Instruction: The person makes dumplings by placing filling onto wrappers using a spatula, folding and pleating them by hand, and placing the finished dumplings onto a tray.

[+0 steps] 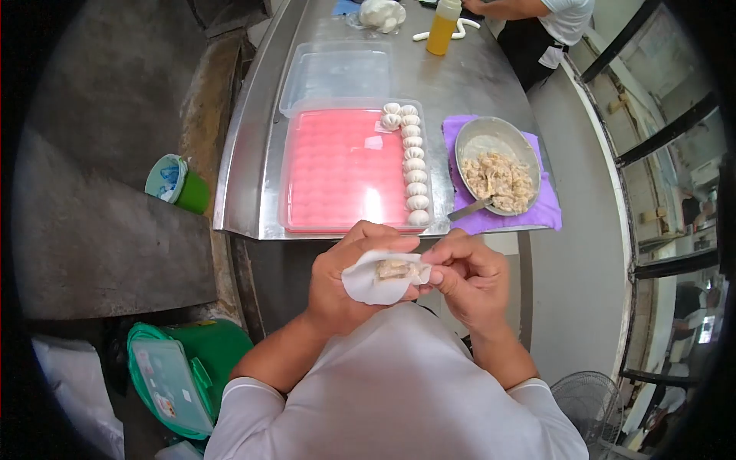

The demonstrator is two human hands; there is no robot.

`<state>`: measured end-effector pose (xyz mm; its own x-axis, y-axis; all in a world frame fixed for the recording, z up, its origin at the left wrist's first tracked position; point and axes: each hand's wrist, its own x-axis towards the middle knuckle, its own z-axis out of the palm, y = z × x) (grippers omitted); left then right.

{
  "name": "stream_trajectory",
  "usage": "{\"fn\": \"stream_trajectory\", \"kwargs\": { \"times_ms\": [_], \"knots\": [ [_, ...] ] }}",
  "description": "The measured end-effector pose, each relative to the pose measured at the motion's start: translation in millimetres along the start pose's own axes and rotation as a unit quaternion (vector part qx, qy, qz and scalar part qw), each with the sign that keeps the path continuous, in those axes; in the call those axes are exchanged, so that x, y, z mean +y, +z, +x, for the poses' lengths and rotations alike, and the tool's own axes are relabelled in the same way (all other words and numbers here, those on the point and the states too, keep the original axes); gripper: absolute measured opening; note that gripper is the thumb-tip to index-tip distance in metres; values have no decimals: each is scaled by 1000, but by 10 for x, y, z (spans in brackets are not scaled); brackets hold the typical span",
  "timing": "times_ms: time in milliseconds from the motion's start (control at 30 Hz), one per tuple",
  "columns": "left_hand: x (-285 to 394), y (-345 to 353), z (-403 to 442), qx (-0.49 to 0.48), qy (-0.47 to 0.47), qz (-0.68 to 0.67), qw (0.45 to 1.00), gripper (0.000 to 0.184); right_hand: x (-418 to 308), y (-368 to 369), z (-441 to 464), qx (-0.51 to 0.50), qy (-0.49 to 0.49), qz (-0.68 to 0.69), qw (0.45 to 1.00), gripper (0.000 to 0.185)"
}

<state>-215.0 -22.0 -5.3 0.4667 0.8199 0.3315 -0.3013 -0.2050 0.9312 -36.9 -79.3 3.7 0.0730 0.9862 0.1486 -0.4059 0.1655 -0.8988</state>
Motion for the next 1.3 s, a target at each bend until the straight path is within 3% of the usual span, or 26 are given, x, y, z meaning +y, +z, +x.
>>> {"fn": "stream_trajectory", "kwargs": {
  "times_ms": [67, 133, 200, 267, 367, 467, 533, 667, 767, 867, 933, 1033, 1100, 1167, 1267, 1300],
  "knots": [
    [-15, 54, 24, 23, -26, -25, 999, 46, -6, -112, -14, -23, -31, -81, 996, 13],
    [-96, 42, 62, -7, 35, 19, 999, 48, -65, -131, 10, -13, -55, -125, 991, 12],
    [-70, 54, 98, -23, 30, 51, 998, 48, -107, -161, 15, -4, -77, -169, 983, 12],
    [-34, 102, 109, -37, 24, 83, 996, 49, -142, -228, 10, -25, -116, -288, 950, 14],
    [-45, 159, 106, 9, -12, 42, 999, 50, -184, -262, 64, -57, -159, -306, 937, 17],
    [-84, 129, 128, 8, 28, 33, 999, 50, -173, -222, 57, -16, -142, -298, 944, 16],
    [-51, 130, 148, -34, 31, 86, 995, 48, -203, -208, 53, -28, -154, -310, 938, 16],
    [-7, 135, 144, -25, 17, 89, 996, 47, -251, -182, 55, -48, -145, -334, 930, 15],
    [-79, 97, 126, 9, 3, -10, 1000, 48, -207, -150, 65, -36, -129, -292, 947, 14],
    [-32, 70, 151, -46, 19, 49, 998, 48, -176, -142, 75, -36, -161, -310, 936, 13],
    [-23, 90, 143, -15, -34, 19, 999, 48, -187, -123, 53, -37, -149, -317, 936, 14],
    [-120, 72, 114, 37, -11, -31, 999, 48, -167, -149, 75, -56, -144, -330, 931, 17],
    [-111, 64, 117, 28, -31, -47, 998, 47, -126, -120, 95, -73, -151, -336, 927, 18],
    [-67, 45, 128, 20, -50, -61, 997, 45, -62, -10, 112, 0, -163, -246, 956, 18],
    [-25, 34, 138, -16, -88, -50, 995, 43, -94, -95, 107, -54, -160, -322, 931, 17],
    [-29, 84, 126, 21, -77, -76, 994, 42, -109, -99, 99, -53, -160, -323, 931, 17]
  ]
}}
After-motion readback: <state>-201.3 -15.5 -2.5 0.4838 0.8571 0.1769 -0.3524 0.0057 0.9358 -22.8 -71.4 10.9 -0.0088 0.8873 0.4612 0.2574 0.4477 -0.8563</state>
